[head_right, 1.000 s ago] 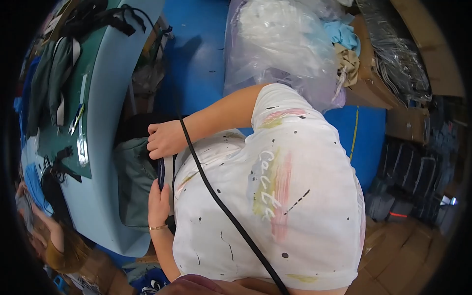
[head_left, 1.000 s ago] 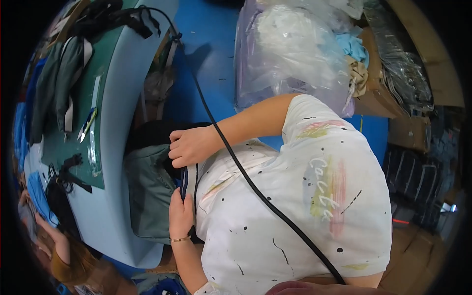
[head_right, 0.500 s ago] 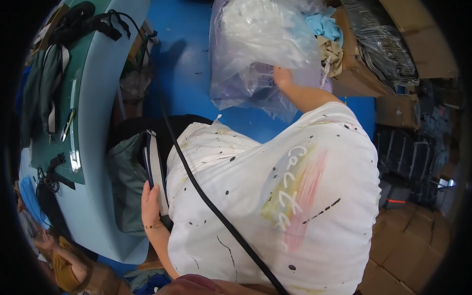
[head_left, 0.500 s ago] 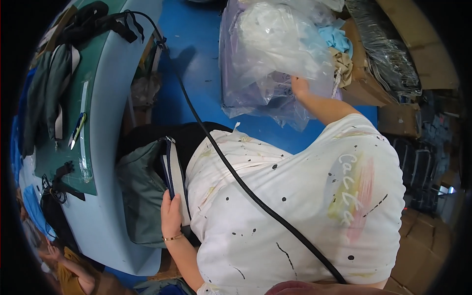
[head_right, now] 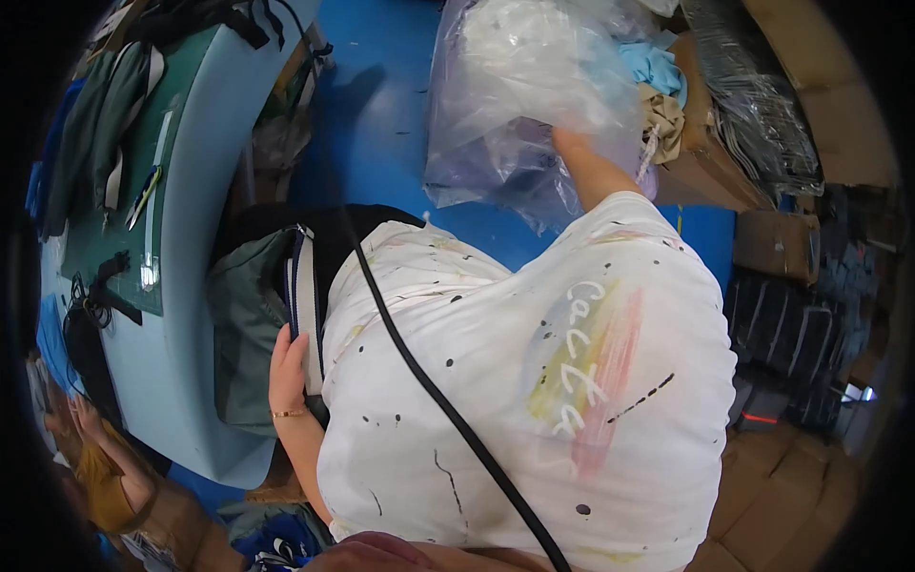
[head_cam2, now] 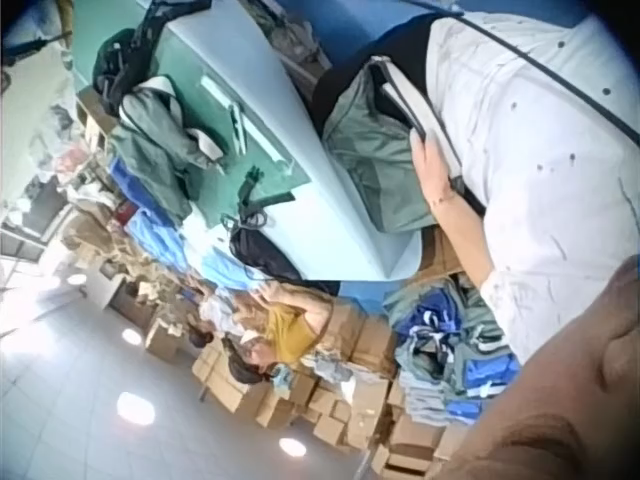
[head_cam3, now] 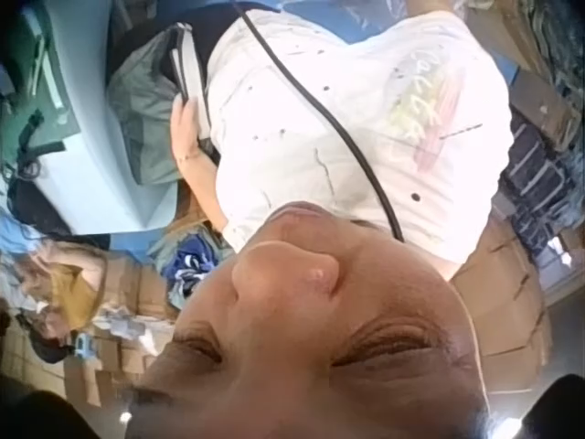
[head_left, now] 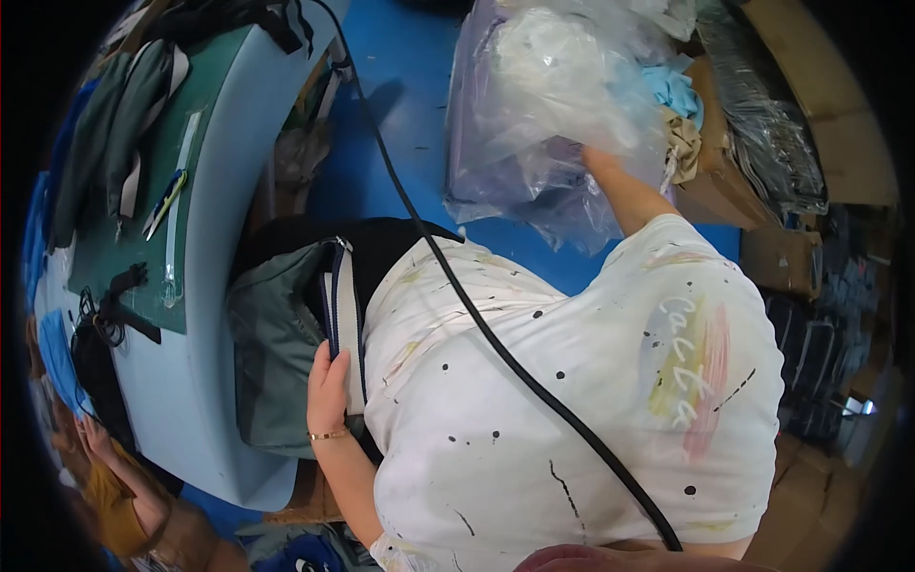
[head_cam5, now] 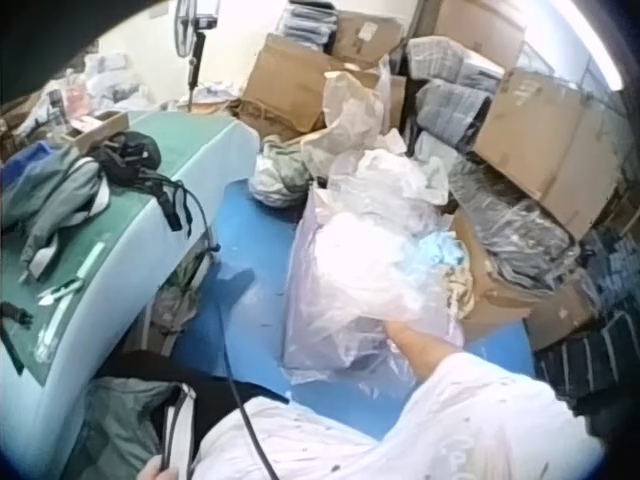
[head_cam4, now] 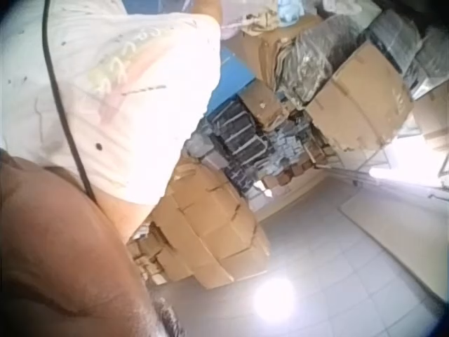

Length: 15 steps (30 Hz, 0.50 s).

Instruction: Inspecting and finishing manufactured bags by cutting loose threads and checking straps.

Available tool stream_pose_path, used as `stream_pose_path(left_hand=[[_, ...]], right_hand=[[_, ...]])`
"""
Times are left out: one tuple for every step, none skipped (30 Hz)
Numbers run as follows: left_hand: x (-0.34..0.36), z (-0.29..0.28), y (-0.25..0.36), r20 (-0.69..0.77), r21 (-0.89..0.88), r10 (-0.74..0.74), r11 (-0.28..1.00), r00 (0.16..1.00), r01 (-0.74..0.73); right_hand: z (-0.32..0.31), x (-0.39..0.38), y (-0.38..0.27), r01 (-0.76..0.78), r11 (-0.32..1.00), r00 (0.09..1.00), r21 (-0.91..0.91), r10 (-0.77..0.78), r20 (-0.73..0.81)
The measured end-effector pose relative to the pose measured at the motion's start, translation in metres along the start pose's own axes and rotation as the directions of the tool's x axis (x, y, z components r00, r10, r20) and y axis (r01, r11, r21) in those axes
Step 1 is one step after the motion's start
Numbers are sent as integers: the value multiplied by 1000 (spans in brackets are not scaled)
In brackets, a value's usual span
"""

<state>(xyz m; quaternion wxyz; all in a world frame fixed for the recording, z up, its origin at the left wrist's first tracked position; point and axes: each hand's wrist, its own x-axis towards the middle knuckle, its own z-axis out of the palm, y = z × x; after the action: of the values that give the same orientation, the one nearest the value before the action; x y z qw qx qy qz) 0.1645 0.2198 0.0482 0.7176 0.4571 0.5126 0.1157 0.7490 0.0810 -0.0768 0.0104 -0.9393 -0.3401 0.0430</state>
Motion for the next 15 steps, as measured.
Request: stream_pose_path(left_hand=[[0,1,0,19,-20,12,1000,1000,-12],[0,2,1,35,-41,25,999,999,-24],[-4,4,3,15,-37,37,999,999,-37],[0,3,-2,0,8,37,999,999,-37],[5,2,-7,-17,54,40,998,999,-39],[5,4,-4,-3,51,53,997,999,-52],[3,4,-6,-3,41,63,997,998,-63],[5,3,-12,7,-46,59,997,998,-59],[6,4,-11,30,-24,52,998,998,-51],[6,5,-9,39,-32,55,998,998,-54],[5,5,-6,52,-41,57,998,997,-55],[5,6,-7,46,-49,54,997,997,-52],[5,6,-8,43,-65,56,996,997,-53],[4,6,-11,43,-81,57,995,997,-54],[4,7,-12,56,-94,56,994,997,-50]], right_hand=[[-1,0,-3,7,1000,1000,11,-7,2],[-2,1,-6,16,1000,1000,24,-16,5],[-4,1,-3,47,998,999,40,-48,17],[-5,1,-9,62,996,998,57,-64,22],[-6,7,-12,81,994,996,77,-83,25],[-6,18,-16,107,989,993,103,-111,31],[-10,0,-13,148,981,987,129,-155,41],[-13,0,-10,171,974,983,149,-179,44],[-12,17,-21,183,969,980,164,-193,46],[-12,12,-22,192,965,978,178,-203,49],[-14,2,-20,198,962,976,189,-211,52],[-18,-2,-15,198,961,976,191,-212,54],[-18,-3,-18,196,962,976,191,-210,57],[-19,-16,-14,190,963,977,188,-205,59],[-21,-9,-10,179,968,980,177,-192,57]])
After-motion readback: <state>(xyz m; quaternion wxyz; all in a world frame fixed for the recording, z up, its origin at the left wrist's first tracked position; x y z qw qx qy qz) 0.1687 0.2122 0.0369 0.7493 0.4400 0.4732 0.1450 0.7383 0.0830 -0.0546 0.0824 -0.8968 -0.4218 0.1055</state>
